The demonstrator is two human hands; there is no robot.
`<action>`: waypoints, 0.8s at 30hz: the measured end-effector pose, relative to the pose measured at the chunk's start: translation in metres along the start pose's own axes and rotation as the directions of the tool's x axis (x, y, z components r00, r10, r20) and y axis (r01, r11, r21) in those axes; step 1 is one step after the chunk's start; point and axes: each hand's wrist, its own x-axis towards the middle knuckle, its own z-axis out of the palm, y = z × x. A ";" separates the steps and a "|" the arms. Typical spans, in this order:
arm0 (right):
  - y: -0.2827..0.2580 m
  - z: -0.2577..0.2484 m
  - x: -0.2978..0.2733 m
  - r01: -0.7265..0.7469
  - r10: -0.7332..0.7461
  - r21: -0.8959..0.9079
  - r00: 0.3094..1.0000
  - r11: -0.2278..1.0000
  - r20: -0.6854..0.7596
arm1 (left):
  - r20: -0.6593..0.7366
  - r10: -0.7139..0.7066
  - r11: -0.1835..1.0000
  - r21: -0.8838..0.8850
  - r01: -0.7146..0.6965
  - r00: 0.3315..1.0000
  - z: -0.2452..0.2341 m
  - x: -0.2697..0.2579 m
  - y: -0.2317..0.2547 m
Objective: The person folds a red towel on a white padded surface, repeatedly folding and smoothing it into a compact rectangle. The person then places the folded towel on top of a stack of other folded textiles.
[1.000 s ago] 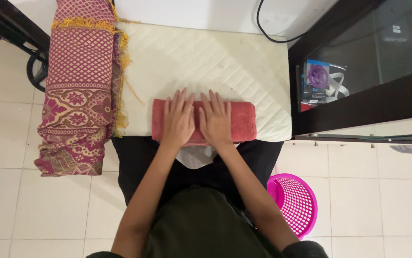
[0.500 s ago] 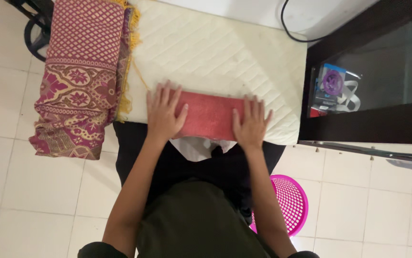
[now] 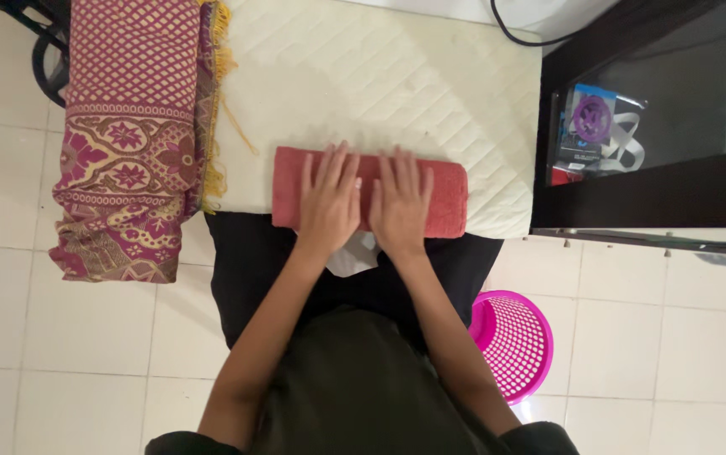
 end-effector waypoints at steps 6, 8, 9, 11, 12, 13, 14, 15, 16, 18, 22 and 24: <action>0.006 -0.002 0.004 0.010 -0.004 -0.059 0.994 0.998 0.109 | 0.073 0.020 1.000 0.011 -0.021 0.997 -0.009 0.003 -0.014; 0.020 -0.010 -0.001 -0.045 0.054 -0.095 0.993 0.995 0.101 | 0.073 -0.031 0.999 0.044 0.028 0.997 -0.017 -0.001 -0.025; 0.027 -0.014 -0.003 -0.068 0.079 -0.111 0.992 0.992 0.099 | 0.064 -0.045 0.998 0.053 0.042 0.997 -0.021 -0.003 -0.030; 0.041 -0.019 -0.007 -0.095 0.114 -0.174 0.989 0.980 0.099 | 0.042 -0.072 0.995 0.074 0.069 0.997 -0.028 -0.005 -0.039; 0.048 -0.021 -0.008 -0.107 0.129 -0.205 0.987 0.973 0.097 | 0.040 -0.085 0.994 0.077 0.082 0.996 -0.031 -0.006 -0.044; 0.055 -0.023 -0.010 -0.136 0.158 -0.210 0.983 0.968 0.095 | 0.043 -0.097 0.992 0.081 0.093 0.994 -0.034 -0.008 -0.048; 0.061 -0.025 -0.013 -0.164 0.187 -0.215 0.978 0.963 0.094 | 0.046 -0.108 0.991 0.084 0.104 0.993 -0.037 -0.010 -0.051; 0.067 -0.026 -0.015 -0.194 0.218 -0.221 0.972 0.956 0.087 | 0.045 -0.119 0.990 0.080 0.116 0.992 -0.038 -0.010 -0.054; 0.072 -0.027 -0.018 -0.228 0.244 -0.178 0.967 0.957 0.076 | 0.044 -0.130 0.989 0.076 0.127 0.990 -0.039 -0.012 -0.057; 0.080 -0.029 -0.023 -0.291 0.296 -0.092 0.954 0.952 0.055 | 0.045 -0.156 0.987 0.052 0.154 0.987 -0.039 -0.014 -0.061; 0.084 -0.027 -0.028 -0.335 0.335 -0.006 0.941 0.942 0.048 | 0.036 -0.202 0.979 -0.024 0.203 0.979 -0.034 -0.022 -0.064; 0.082 -0.028 -0.031 -0.346 0.345 0.011 0.938 0.938 0.041 | 0.023 -0.213 0.976 -0.048 0.214 0.977 -0.033 -0.026 -0.065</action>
